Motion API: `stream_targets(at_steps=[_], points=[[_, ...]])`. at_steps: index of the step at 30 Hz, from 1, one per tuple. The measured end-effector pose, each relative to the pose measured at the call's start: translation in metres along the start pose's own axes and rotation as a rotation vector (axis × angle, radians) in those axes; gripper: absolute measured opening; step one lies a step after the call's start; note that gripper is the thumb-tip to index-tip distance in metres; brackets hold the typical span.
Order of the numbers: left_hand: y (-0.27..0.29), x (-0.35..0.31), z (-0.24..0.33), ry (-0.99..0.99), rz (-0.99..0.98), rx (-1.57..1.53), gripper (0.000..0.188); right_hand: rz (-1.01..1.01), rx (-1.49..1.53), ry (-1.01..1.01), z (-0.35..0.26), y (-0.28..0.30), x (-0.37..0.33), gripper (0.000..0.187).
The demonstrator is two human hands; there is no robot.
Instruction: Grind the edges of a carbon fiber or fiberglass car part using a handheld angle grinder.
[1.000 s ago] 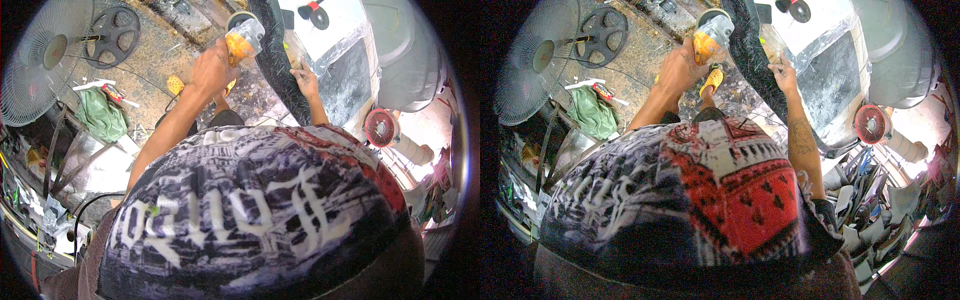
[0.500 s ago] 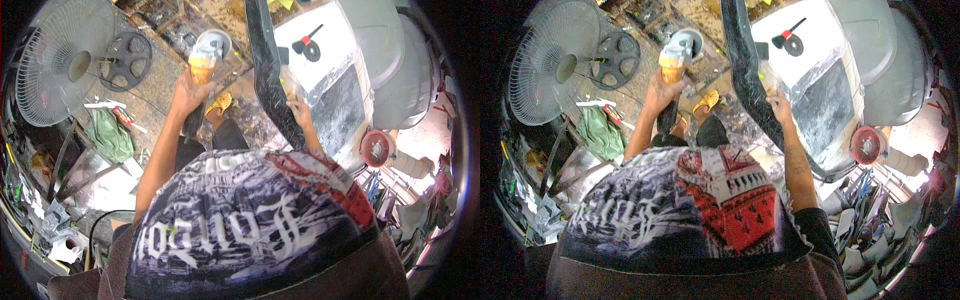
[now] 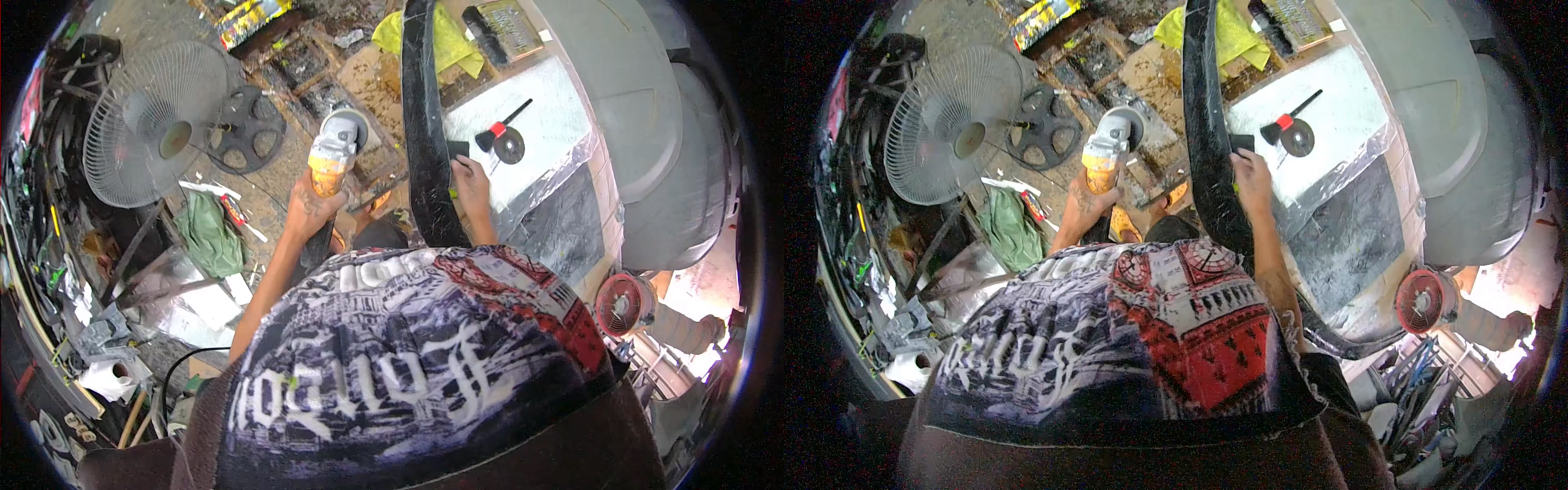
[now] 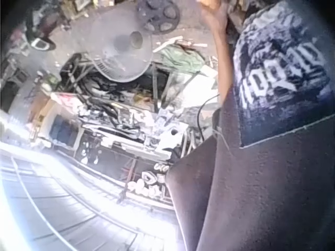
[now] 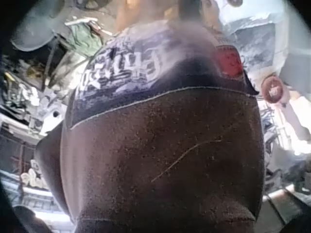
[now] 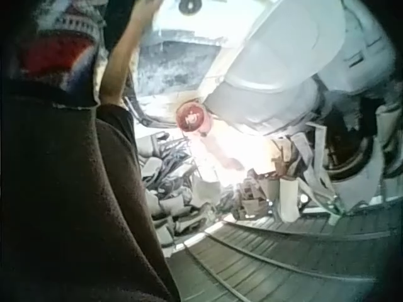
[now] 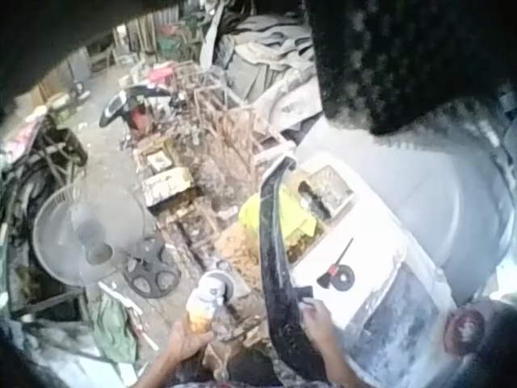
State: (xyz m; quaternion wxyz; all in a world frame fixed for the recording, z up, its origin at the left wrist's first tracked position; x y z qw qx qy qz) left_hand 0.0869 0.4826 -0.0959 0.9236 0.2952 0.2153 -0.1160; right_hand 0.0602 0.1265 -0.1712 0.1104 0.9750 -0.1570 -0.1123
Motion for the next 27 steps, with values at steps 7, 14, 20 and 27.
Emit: stream_targets(at_steps=[7, 14, 20, 27], points=[[0.011, -0.006, 0.025, 0.024, 0.112, 0.155, 0.057, 0.091, -0.221, -0.055, 0.010, -0.062, 0.077, 0.059], [0.039, 0.009, 0.032, 0.005, 0.098, 0.081, 0.053, 0.002, -0.254, -0.050, 0.011, -0.074, 0.082, 0.054], [0.057, 0.043, 0.041, -0.084, 0.093, 0.023, 0.050, -0.006, -0.253, -0.014, -0.004, -0.059, 0.088, 0.050], [0.095, 0.086, 0.027, -0.280, -0.041, 0.133, 0.066, 0.033, -0.284, -0.055, -0.004, -0.064, 0.089, 0.051]])
Point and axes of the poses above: each hand's wrist, its own x-axis towards the middle knuckle, its own y-axis out of the back of the hand, z = x × y, the point moved 4 cm from there along x, towards the middle knuckle, and after that the axes turned 15 degrees about x, right-handed, at the moved point
